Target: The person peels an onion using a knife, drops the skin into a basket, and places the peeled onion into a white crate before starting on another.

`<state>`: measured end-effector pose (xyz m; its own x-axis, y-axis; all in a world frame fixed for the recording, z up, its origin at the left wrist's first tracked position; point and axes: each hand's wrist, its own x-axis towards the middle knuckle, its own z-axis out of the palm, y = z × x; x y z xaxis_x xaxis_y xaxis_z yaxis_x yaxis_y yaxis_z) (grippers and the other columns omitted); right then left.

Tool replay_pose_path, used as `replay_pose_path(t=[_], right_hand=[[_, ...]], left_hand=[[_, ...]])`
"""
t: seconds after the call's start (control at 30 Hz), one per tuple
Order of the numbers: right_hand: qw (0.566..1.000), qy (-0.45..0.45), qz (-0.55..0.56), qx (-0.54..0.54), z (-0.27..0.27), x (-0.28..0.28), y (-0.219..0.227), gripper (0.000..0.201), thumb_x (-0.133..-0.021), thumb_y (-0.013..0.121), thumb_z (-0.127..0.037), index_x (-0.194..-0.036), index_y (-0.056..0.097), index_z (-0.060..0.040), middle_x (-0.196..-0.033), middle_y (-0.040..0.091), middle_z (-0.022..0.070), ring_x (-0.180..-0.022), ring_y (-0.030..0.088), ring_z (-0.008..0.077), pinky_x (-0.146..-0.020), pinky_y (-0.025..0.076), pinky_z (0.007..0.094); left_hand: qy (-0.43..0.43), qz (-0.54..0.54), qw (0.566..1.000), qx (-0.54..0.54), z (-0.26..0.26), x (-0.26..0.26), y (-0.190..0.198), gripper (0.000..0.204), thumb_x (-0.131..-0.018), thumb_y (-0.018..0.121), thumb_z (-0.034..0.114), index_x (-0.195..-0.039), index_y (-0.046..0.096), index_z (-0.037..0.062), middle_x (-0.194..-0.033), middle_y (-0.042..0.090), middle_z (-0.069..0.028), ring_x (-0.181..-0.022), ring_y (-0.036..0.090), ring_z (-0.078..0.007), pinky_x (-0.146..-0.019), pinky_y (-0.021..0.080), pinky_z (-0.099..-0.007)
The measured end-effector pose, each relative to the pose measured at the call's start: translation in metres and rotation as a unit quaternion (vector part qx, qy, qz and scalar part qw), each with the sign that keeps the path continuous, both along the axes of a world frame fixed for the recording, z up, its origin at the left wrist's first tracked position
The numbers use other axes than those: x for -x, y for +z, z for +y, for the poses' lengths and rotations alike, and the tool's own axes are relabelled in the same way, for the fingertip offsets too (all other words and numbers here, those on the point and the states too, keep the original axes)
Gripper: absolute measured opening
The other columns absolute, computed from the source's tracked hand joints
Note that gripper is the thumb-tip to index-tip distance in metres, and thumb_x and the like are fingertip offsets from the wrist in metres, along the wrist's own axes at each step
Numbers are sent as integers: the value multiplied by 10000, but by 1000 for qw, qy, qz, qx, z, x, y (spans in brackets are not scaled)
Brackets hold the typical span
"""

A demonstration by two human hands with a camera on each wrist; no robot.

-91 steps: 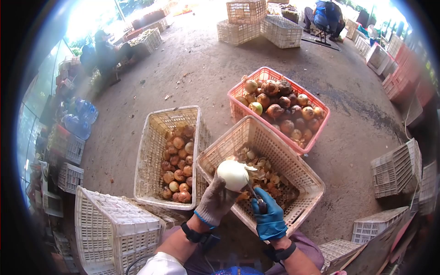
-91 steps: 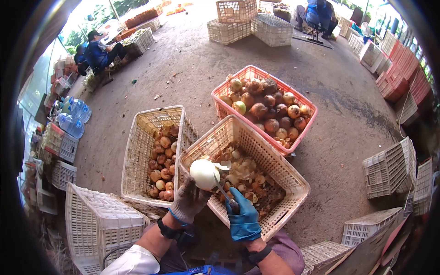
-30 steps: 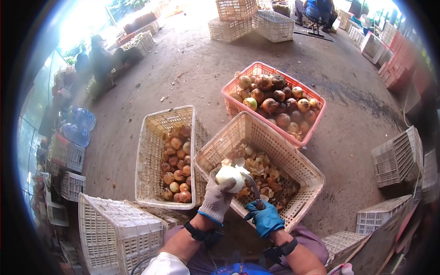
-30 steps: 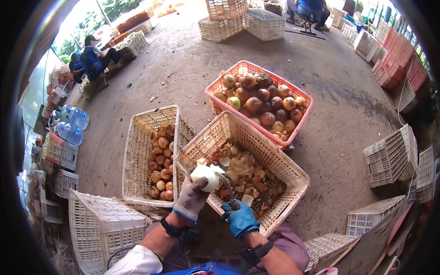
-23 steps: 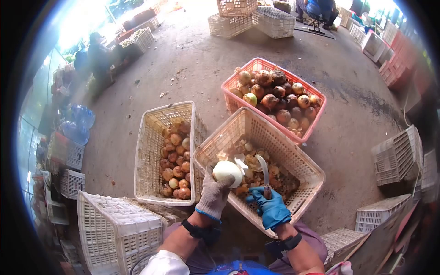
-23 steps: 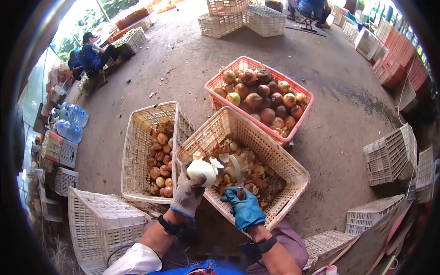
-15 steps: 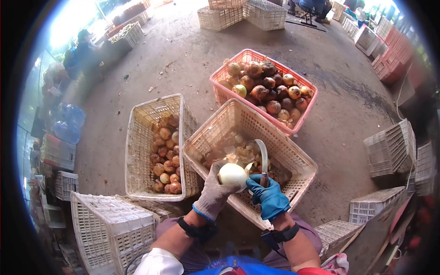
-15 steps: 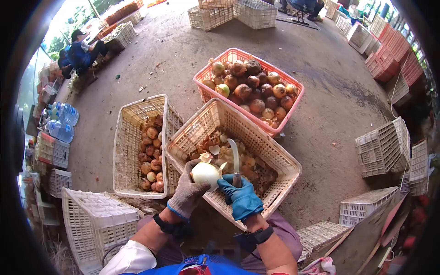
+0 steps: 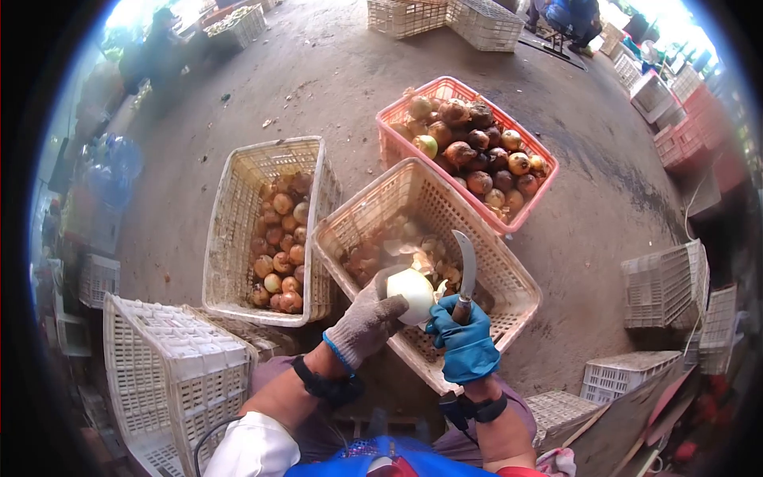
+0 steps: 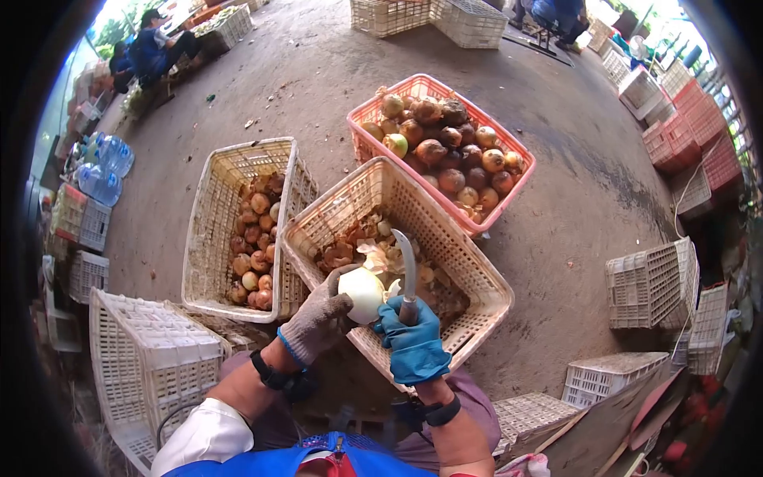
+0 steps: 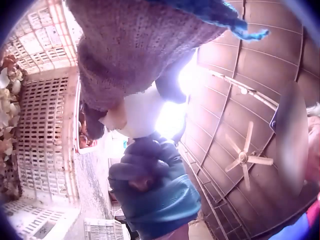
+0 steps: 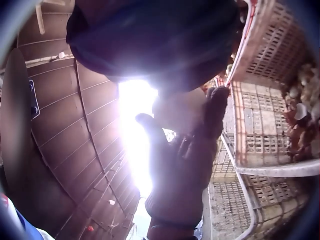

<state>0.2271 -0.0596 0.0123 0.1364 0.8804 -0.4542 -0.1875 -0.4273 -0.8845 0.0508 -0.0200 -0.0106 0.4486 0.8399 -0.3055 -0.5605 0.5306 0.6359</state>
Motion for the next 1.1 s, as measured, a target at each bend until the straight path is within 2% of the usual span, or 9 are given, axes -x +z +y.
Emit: replay_pose_path(t=[0.1,0.37,0.5,0.63,0.73,0.77,0.87,0.97,1.1], right_hand=[[1000,12,-12,-14,-3,1,1,77,-960,701,-76,-1005,646,-47,-802,666,25,-643,607,72,-541,475,219],[990,-91,-66,-83,0,-4,-19,157,-957,729,-158,-957,629,-38,-759,595,-10,-663,552,84,-573,470,247],[936,27,-342,-83,2,-20,-22,341,-949,776,-297,-845,613,-16,-688,537,63,-629,506,126,-604,459,334],[895,58,-370,-241,-5,-8,-32,208,-936,765,-219,-1016,705,-38,-903,694,176,-799,673,375,-725,533,418],[876,77,-378,-289,-6,-7,-38,246,-928,756,-182,-1130,717,-47,-948,704,186,-848,697,377,-747,549,425],[888,104,-368,-256,-9,-8,-36,255,-990,706,-203,-1170,710,-22,-1030,722,170,-912,704,314,-837,546,392],[881,112,-385,-250,-10,-7,-31,262,-1001,691,-217,-1178,711,-25,-1038,723,181,-933,713,326,-831,551,397],[863,100,-400,-293,-8,-6,-37,284,-940,700,-146,-1211,713,-60,-931,698,206,-829,697,391,-723,550,442],[852,114,-420,-291,-8,-8,-38,293,-956,680,-169,-1229,713,-68,-882,682,199,-765,679,398,-674,533,464]], left_hand=[[14,19,999,22,-2,-3,-1,849,-813,879,285,-1480,385,103,-1357,550,-119,-1222,617,-266,-996,581,-431],[22,-30,999,19,4,6,7,785,-831,843,246,-1466,407,96,-1370,558,-113,-1218,627,-272,-997,586,-453],[32,-57,998,19,7,12,9,757,-852,826,265,-1465,422,81,-1353,584,-112,-1212,635,-261,-1011,576,-447],[46,-63,997,4,15,19,12,723,-875,805,283,-1466,440,83,-1314,616,-95,-1197,643,-234,-1019,565,-409],[60,-51,997,13,16,24,13,707,-890,792,301,-1469,445,88,-1313,622,-82,-1187,646,-217,-1013,560,-381],[62,-58,996,9,17,24,14,704,-891,795,294,-1464,445,82,-1315,620,-88,-1185,646,-223,-1006,566,-389],[67,-78,995,0,18,24,15,695,-893,800,284,-1453,448,70,-1316,616,-98,-1178,647,-233,-988,577,-403],[73,-95,993,3,17,23,16,682,-899,799,283,-1448,453,77,-1313,617,-93,-1165,650,-228,-980,578,-398],[84,-99,991,28,14,22,12,668,-905,795,267,-1449,453,87,-1311,616,-90,-1146,659,-226,-971,584,-393]])
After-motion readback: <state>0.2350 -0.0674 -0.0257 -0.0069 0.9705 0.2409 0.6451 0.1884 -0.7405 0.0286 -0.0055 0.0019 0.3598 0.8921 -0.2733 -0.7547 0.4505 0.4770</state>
